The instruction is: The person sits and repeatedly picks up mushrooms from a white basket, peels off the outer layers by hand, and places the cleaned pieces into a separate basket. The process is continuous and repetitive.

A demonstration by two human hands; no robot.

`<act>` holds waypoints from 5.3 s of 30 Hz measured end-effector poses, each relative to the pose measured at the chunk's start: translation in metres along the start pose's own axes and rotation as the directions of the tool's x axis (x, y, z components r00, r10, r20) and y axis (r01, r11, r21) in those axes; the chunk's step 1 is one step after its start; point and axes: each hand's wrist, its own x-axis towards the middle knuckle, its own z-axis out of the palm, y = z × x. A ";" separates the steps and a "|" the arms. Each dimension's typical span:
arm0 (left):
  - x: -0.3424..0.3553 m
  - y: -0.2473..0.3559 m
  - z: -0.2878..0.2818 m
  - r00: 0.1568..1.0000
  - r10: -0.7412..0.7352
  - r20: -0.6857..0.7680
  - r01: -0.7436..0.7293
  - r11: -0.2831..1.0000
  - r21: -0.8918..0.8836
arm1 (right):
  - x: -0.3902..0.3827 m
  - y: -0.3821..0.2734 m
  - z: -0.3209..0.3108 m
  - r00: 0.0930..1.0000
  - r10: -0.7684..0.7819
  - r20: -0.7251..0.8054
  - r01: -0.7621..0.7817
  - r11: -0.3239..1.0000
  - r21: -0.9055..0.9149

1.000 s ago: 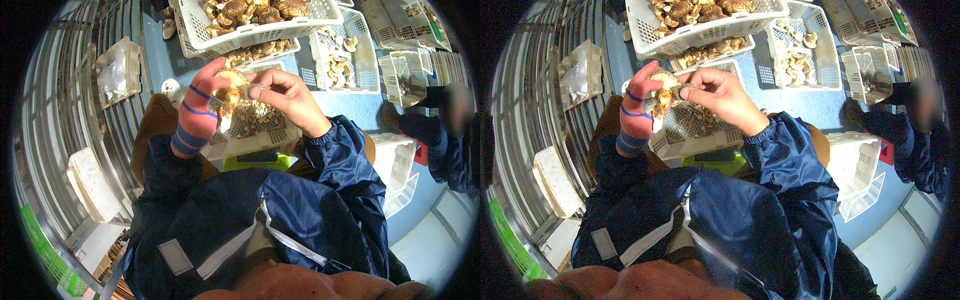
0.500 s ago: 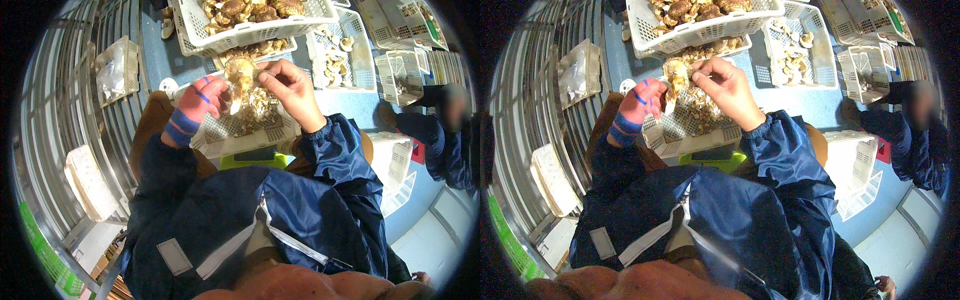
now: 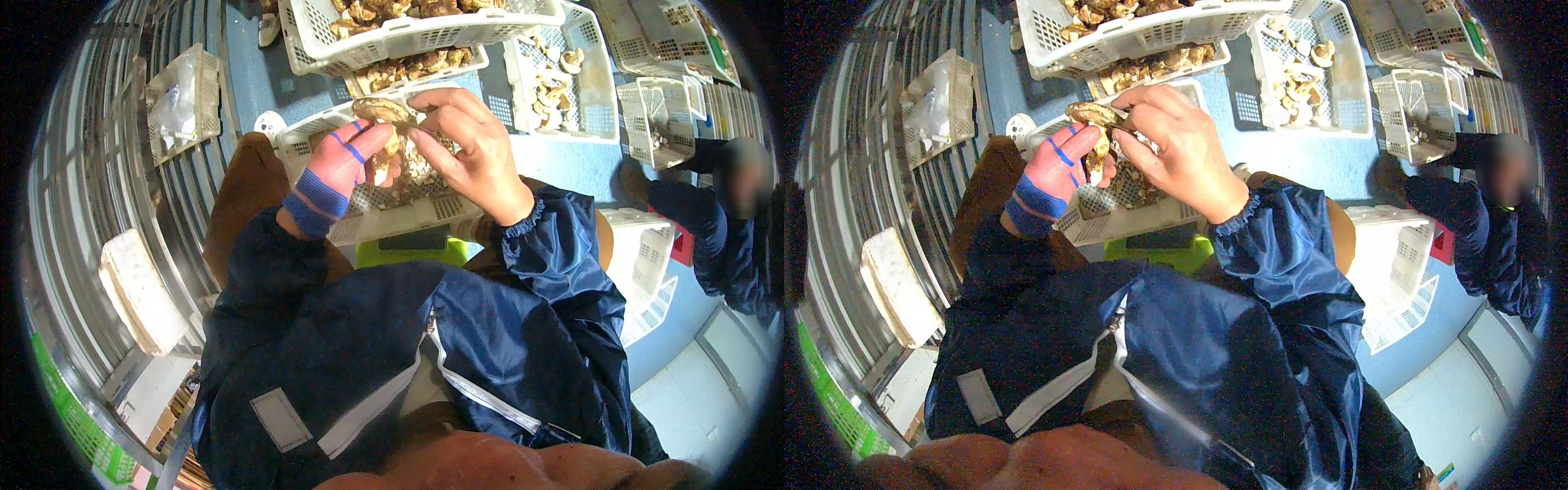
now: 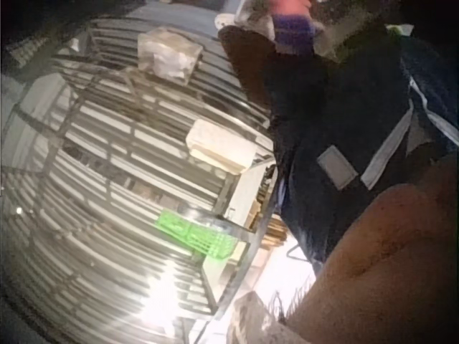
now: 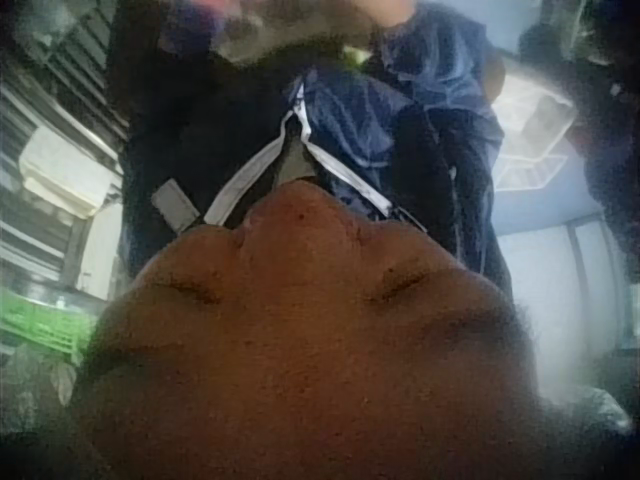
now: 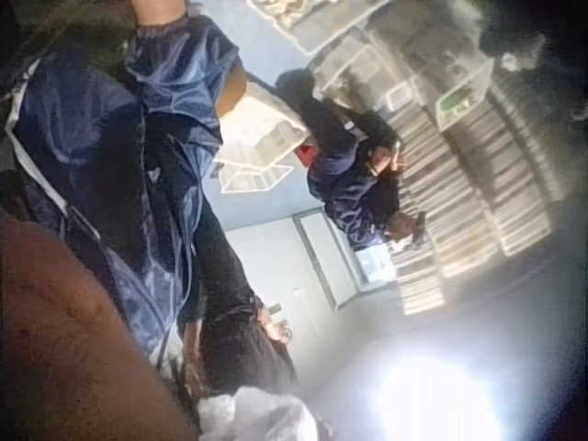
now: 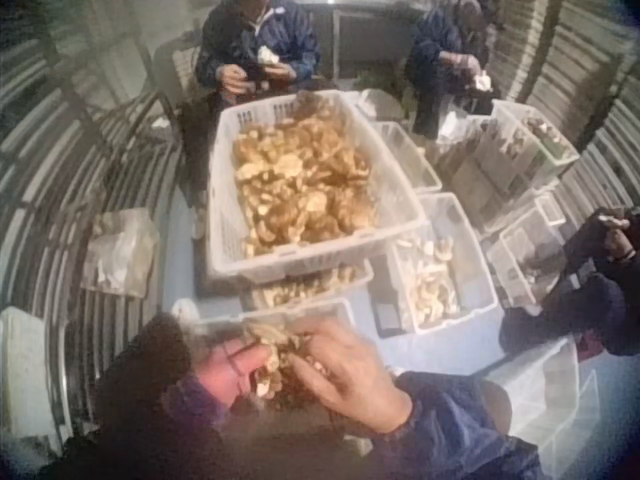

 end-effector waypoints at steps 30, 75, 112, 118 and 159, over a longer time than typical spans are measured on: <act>0.001 0.007 -0.004 0.982 0.050 0.180 -0.094 0.965 0.245 | -0.015 0.026 -0.004 0.840 0.529 0.117 -0.513 0.706 0.489; 0.007 0.001 -0.002 0.980 0.145 0.136 -0.163 0.978 0.131 | -0.006 -0.006 -0.013 0.987 0.125 0.102 -0.143 0.970 0.196; 0.008 0.004 0.003 0.986 -0.085 0.146 0.060 0.984 0.168 | -0.012 -0.002 0.002 0.999 -0.037 -0.013 0.035 0.994 -0.100; 0.009 0.001 -0.001 0.987 -0.106 0.120 0.088 0.986 0.144 | -0.014 -0.005 -0.001 0.998 0.010 0.057 -0.003 0.993 -0.120; 0.005 -0.001 -0.004 0.987 -0.109 0.117 0.098 0.991 0.095 | -0.013 0.000 -0.012 0.993 0.056 0.106 -0.047 0.996 -0.082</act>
